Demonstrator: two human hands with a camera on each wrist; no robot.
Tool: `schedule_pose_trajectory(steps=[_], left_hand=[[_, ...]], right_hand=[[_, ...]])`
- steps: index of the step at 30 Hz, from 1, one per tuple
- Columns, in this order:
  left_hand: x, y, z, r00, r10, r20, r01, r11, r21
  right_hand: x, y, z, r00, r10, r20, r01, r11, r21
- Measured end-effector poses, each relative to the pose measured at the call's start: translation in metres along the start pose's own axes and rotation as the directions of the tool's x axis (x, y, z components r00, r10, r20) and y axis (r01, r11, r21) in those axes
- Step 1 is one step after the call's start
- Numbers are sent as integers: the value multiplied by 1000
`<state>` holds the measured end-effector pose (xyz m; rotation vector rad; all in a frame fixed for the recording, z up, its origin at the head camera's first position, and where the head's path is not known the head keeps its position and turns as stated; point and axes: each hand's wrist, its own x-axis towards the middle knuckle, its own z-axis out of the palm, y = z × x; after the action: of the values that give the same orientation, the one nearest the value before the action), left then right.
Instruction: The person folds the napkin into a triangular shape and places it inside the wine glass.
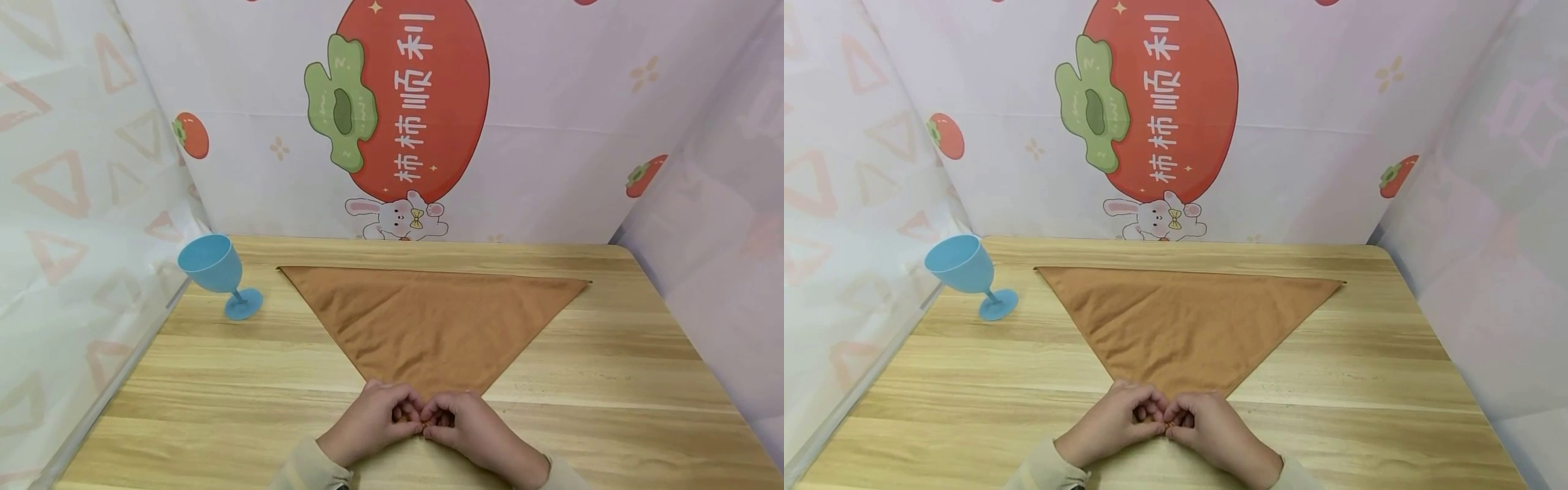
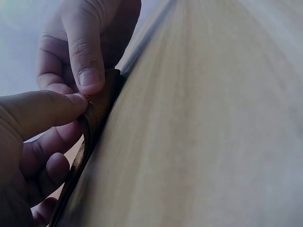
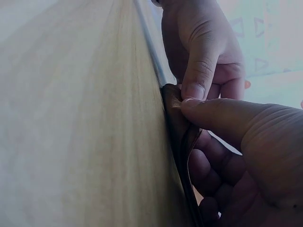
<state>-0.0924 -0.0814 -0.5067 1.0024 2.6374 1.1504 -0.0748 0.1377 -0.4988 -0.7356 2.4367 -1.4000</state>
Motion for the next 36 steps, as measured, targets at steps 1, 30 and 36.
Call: schedule_pose_trajectory(steps=[1,30,36], left_hand=[[0,0,0,1000,1,-2,-1,1000,-5],[-2,1,0,998,56,-18,-55,997,60],[-1,1,-1,997,53,-50,-47,993,107]], right_hand=[[0,0,0,1000,3,-2,-3,1000,-1],[-1,2,3,987,-153,-52,142,975,-168],[0,2,2,980,-190,-60,169,952,-254]])
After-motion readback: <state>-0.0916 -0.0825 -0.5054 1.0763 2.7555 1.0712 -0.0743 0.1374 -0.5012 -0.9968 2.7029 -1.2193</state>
